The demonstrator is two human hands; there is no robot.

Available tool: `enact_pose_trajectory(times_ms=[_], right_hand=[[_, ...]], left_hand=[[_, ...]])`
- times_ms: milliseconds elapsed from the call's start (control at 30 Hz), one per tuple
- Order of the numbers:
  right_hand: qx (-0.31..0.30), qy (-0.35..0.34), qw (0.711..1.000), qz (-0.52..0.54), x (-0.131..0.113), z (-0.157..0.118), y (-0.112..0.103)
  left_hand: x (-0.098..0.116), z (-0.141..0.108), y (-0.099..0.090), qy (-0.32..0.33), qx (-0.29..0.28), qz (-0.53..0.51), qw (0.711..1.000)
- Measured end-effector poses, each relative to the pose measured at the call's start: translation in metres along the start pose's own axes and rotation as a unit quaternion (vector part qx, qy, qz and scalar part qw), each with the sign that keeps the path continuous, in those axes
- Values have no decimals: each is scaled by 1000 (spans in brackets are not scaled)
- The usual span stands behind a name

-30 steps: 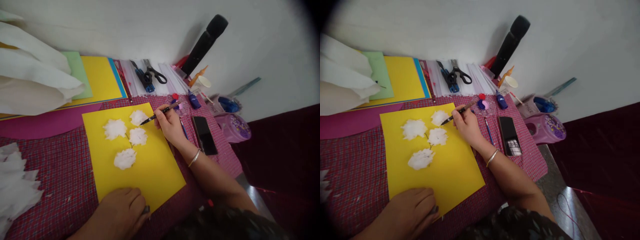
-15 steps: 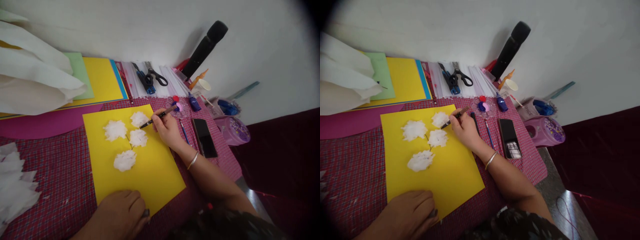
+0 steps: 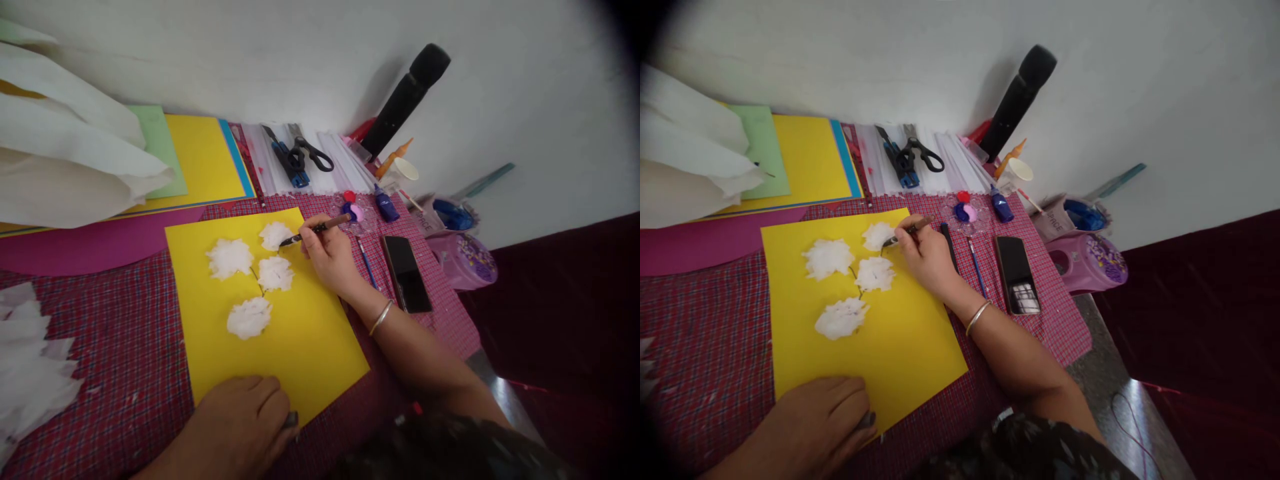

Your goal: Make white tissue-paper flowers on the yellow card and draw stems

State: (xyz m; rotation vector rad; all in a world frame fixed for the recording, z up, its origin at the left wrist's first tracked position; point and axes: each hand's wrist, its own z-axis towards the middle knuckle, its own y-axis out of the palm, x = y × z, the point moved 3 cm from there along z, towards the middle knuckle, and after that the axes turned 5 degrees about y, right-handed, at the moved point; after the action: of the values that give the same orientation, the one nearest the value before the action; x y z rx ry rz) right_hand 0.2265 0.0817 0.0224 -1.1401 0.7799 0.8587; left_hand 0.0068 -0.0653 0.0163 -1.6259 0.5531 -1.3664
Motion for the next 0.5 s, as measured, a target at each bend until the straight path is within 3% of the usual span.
enact_pose_trajectory(times_ms=[233, 500], right_hand=[[23, 17, 997, 67, -7, -8, -7], [34, 36, 984, 169, -29, -20, -12]], left_hand=[[2, 2, -2, 18, -6, 57, 998], [1, 2, -13, -3, 52, -10, 999]])
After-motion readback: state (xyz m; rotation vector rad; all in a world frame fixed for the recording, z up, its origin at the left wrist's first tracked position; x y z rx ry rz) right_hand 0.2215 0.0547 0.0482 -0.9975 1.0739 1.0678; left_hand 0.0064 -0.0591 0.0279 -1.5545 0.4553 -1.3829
